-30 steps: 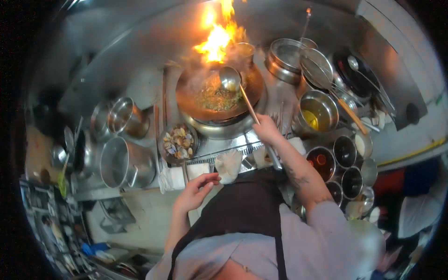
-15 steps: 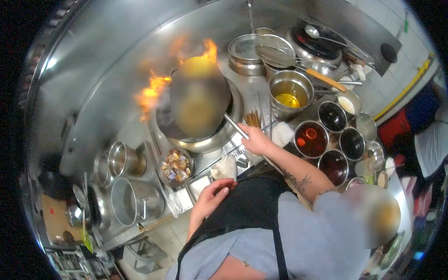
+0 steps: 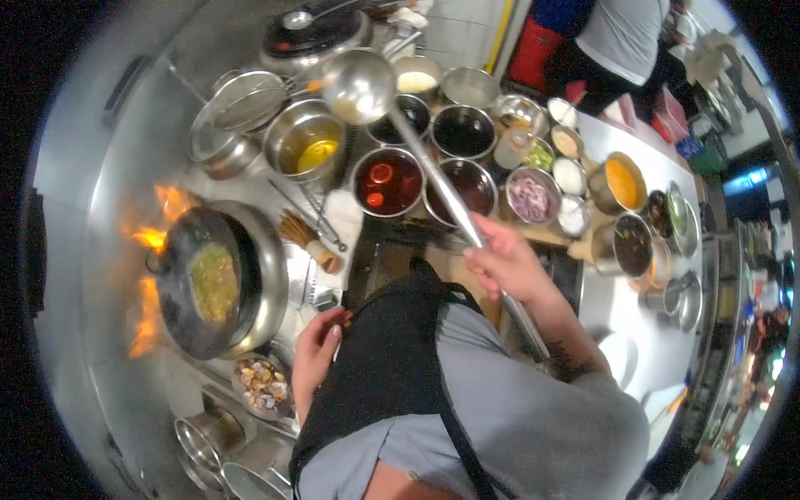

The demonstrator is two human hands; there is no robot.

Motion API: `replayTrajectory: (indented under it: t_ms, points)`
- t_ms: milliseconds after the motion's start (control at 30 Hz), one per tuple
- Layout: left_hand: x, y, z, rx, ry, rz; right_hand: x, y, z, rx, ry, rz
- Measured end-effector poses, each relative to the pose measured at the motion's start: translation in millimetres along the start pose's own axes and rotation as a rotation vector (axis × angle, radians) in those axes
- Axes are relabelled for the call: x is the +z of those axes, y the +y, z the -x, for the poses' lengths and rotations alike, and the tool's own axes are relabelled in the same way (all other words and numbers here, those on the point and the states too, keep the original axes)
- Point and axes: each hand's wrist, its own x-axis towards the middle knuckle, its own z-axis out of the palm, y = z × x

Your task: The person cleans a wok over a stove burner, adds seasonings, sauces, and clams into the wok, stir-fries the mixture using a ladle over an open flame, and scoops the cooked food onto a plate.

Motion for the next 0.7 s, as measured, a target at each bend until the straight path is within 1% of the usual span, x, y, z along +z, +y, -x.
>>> replayTrajectory:
  t_ms: [33,100,133,233,300,367,467,533,633,700]
  points:
    - [-2,-8,-6,0.028,-0.038,-0.012,-6,3,7,-0.019,0.08,0.02]
    - [-2,-7,-13,0.016,-0.085,-0.033,-15,14,17,-0.061,0.234,0.063]
    - [-1,-3,-16,0.013,-0.104,-0.046,-19,20,18,-0.06,0.283,0.102]
    - [2,6,-22,0.102,-0.112,-0.13,-28,34,7,-0.046,0.43,0.244]
    - [3,7,-20,0.132,-0.103,-0.147,-37,47,-4,-0.013,0.481,0.261]
    - [5,9,-17,0.135,-0.091,-0.137,-43,60,-14,-0.012,0.51,0.287]
    - [5,6,-11,0.054,-0.1,-0.079,-52,73,-21,-0.035,0.512,0.308]
    - [5,-2,-9,0.078,-0.082,-0.062,-53,75,-21,-0.032,0.506,0.271]
    - [5,-5,-4,0.081,-0.071,-0.058,-48,61,-15,0.035,0.488,0.107]
    - [3,-5,-1,0.089,-0.062,-0.062,-53,64,-16,0.04,0.489,0.017]
